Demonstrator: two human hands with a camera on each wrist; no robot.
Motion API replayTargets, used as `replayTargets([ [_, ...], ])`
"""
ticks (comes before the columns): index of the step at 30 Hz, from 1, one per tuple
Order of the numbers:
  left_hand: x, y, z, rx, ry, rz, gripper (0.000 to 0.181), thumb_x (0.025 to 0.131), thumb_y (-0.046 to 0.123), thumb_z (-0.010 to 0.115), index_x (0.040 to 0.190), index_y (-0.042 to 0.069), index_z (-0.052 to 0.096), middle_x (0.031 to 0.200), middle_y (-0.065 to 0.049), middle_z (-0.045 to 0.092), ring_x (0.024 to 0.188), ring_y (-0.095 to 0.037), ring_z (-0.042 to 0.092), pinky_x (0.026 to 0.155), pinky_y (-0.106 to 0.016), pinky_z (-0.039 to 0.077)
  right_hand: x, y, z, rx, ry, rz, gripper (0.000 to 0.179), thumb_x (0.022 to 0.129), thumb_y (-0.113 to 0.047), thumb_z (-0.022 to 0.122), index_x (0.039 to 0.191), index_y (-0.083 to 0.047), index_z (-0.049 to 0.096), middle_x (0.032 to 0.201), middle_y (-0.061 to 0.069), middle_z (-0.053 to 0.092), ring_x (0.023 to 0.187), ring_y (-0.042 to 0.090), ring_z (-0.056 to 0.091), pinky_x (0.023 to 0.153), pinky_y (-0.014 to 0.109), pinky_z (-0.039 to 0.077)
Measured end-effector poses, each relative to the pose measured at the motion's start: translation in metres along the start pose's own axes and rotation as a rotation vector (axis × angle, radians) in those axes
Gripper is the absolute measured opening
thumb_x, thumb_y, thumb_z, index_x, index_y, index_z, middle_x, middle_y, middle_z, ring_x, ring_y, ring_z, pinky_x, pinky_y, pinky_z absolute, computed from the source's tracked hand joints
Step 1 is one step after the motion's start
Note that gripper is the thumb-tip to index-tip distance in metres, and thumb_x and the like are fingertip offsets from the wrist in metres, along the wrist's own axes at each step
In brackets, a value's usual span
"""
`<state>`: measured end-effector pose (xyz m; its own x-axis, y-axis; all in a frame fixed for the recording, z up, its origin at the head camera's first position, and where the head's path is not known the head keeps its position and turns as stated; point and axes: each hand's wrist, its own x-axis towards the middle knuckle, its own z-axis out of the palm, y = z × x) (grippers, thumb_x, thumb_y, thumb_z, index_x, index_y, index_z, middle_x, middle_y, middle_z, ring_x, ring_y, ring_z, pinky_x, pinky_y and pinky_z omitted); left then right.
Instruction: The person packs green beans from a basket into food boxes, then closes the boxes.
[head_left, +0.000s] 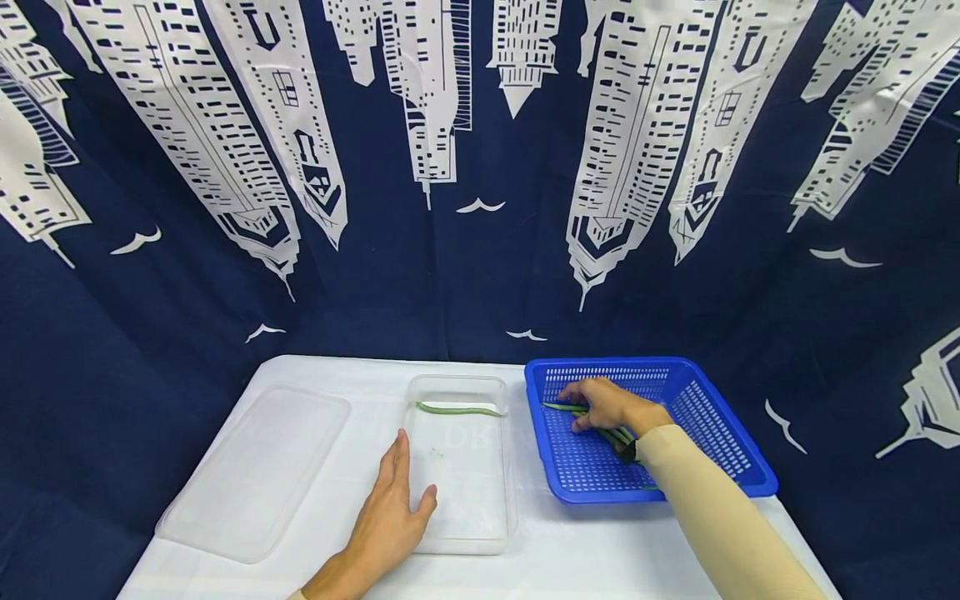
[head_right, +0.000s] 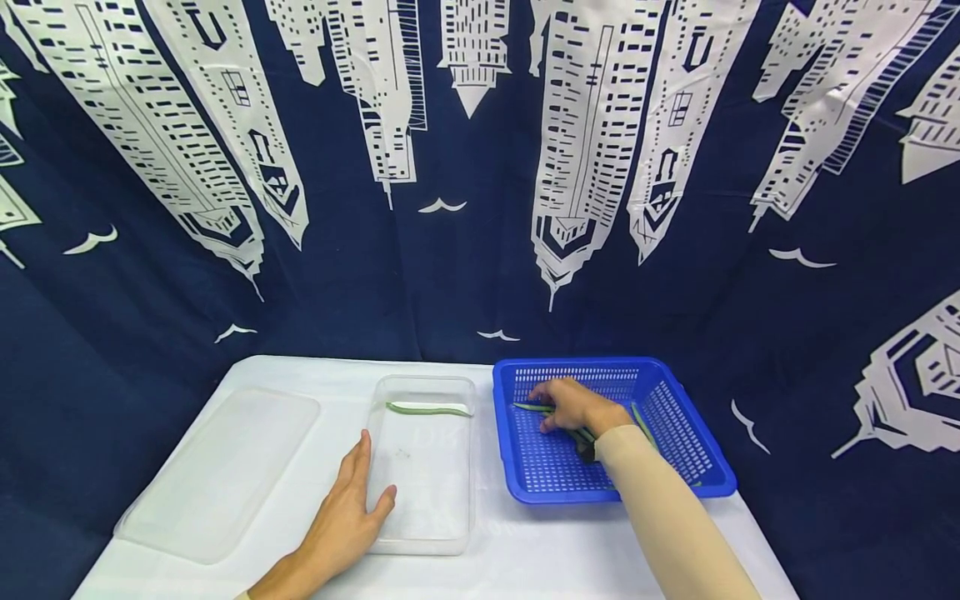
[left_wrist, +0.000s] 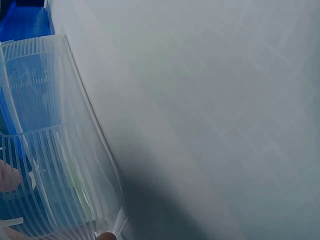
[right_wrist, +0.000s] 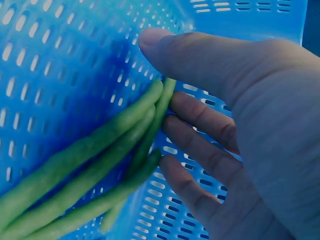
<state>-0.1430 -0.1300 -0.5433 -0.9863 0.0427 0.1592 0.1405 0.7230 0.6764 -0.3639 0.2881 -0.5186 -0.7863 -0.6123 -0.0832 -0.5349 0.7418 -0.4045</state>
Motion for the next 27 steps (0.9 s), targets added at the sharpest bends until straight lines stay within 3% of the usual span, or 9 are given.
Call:
replayTargets([
  [3,0.000,0.001,0.000,-0.001,-0.003,-0.010,0.096,0.112,0.025,0.075,0.185,-0.003,0.019,0.189,-0.027,0.032,0.164,-0.052,0.054,0.127,-0.068,0.052,0.007,0.015,0.008,-0.029,0.019,-0.051,0.050,0.091,-0.024,0.102,0.135,-0.011,0.084,0.118,0.011,0.086,0.109,0.025,0.080,0.105,0.048,0.066],
  [10,-0.001,0.001,0.001,-0.003,0.005,-0.002,0.095,0.111,0.025,0.075,0.184,-0.003,0.020,0.188,-0.027,0.034,0.163,-0.051,0.055,0.126,-0.067,0.054,0.013,0.028,0.023,-0.044,0.062,-0.103,0.030,0.089,-0.005,0.094,0.116,-0.016,0.088,0.094,0.002,0.078,0.086,0.018,0.068,0.081,0.039,0.061],
  [15,-0.001,0.001,0.001,0.007,0.015,0.007,0.095,0.111,0.025,0.075,0.184,-0.004,0.021,0.187,-0.027,0.036,0.162,-0.050,0.056,0.125,-0.066,0.054,0.014,0.027,0.024,-0.071,0.078,-0.103,0.028,0.087,0.002,0.092,0.105,-0.019,0.088,0.091,0.000,0.078,0.084,0.016,0.068,0.078,0.037,0.061],
  [19,0.000,0.000,0.001,0.007,0.016,0.004,0.095,0.111,0.025,0.076,0.184,-0.004,0.022,0.187,-0.028,0.035,0.162,-0.052,0.056,0.125,-0.067,0.054,0.019,0.040,0.032,-0.080,0.107,-0.141,0.029,0.084,0.004,0.091,0.098,-0.021,0.087,0.088,-0.004,0.078,0.081,0.014,0.067,0.075,0.034,0.059],
  [23,-0.001,0.000,0.000,0.006,0.006,0.000,0.096,0.111,0.025,0.076,0.184,-0.004,0.021,0.187,-0.028,0.034,0.163,-0.052,0.055,0.126,-0.068,0.053,0.015,0.033,0.028,-0.055,0.126,-0.175,0.028,0.084,0.003,0.091,0.094,-0.022,0.085,0.085,-0.007,0.076,0.078,0.010,0.063,0.071,0.030,0.055],
  [27,-0.001,-0.001,0.000,0.011,0.009,0.002,0.095,0.111,0.025,0.076,0.184,-0.004,0.021,0.187,-0.028,0.035,0.162,-0.052,0.055,0.125,-0.068,0.054,0.002,-0.005,0.007,-0.010,0.098,-0.128,0.024,0.090,0.007,0.087,0.096,-0.016,0.085,0.086,-0.003,0.077,0.080,0.012,0.064,0.074,0.031,0.056],
])
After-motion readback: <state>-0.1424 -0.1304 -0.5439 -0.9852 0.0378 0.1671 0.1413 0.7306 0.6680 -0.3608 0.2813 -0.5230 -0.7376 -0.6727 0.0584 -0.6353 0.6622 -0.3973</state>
